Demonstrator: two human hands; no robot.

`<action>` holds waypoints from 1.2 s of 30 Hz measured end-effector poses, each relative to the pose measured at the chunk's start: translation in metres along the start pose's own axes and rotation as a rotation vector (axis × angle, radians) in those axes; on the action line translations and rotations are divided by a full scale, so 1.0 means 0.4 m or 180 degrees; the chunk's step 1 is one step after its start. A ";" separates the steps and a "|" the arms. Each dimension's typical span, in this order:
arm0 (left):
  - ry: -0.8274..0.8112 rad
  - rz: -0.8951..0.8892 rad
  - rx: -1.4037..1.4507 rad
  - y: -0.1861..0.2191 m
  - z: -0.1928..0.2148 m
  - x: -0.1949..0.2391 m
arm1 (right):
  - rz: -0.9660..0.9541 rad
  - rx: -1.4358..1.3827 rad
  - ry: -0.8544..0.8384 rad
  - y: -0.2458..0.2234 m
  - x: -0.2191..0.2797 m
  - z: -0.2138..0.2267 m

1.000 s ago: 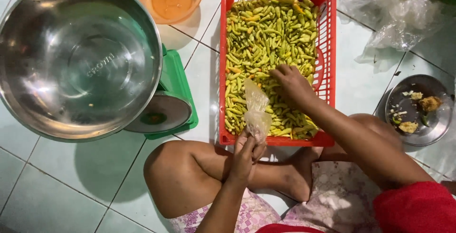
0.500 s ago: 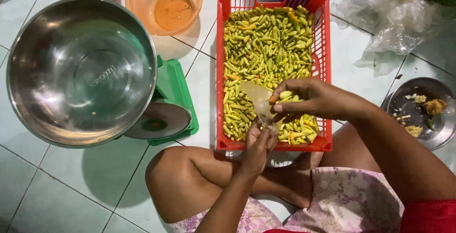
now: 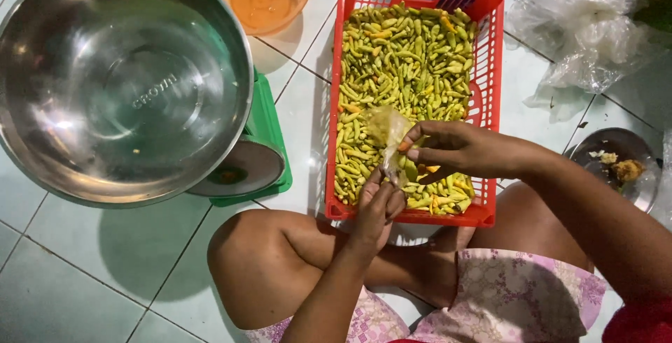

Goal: The person sorts through a red plastic basket of green chilies, picking them up by hand and placing them into a small transparent plastic bag.

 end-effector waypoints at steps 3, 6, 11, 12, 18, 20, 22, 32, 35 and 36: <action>-0.0073 0.0177 0.0091 -0.022 0.016 0.000 | -0.0134 0.0352 -0.0146 -0.019 0.022 -0.006; -0.0218 0.0316 0.0324 -0.007 -0.014 0.000 | 0.0083 0.0907 -0.0311 -0.031 0.036 -0.025; -0.0196 0.0378 0.0133 0.006 -0.052 0.018 | 0.0256 0.2075 -0.0154 -0.006 0.036 -0.055; -0.0127 0.0358 -0.0043 -0.005 -0.042 0.018 | 0.0428 0.2490 -0.0055 -0.010 0.033 -0.063; -0.0289 0.0514 0.0031 -0.045 -0.036 0.020 | 0.0871 0.3061 0.0975 0.158 -0.066 -0.011; -0.0286 0.0567 0.0078 -0.063 -0.015 0.026 | 0.0751 0.2989 0.0818 0.105 -0.035 -0.044; -0.0278 0.0621 0.0125 -0.065 -0.008 0.029 | 0.0630 0.2915 0.0657 0.062 -0.008 -0.059; -0.0326 0.0661 0.0440 -0.027 -0.030 0.032 | 0.0465 0.3222 0.0169 0.001 0.020 -0.069; -0.0314 0.0612 0.0549 0.001 -0.035 0.028 | 0.0636 0.2950 0.0180 -0.032 0.015 -0.067; -0.0277 0.0552 0.0586 0.011 -0.032 0.024 | 0.0695 0.2642 0.0337 -0.049 0.016 -0.054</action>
Point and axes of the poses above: each hand's wrist, its own x-axis away from the middle knuckle, its own z-axis out of the back of the hand, y = z × x, the point moved 9 cm from there along -x, towards the middle knuckle, and after that the axes turned 1 degree about y, right-handed, at the moved point
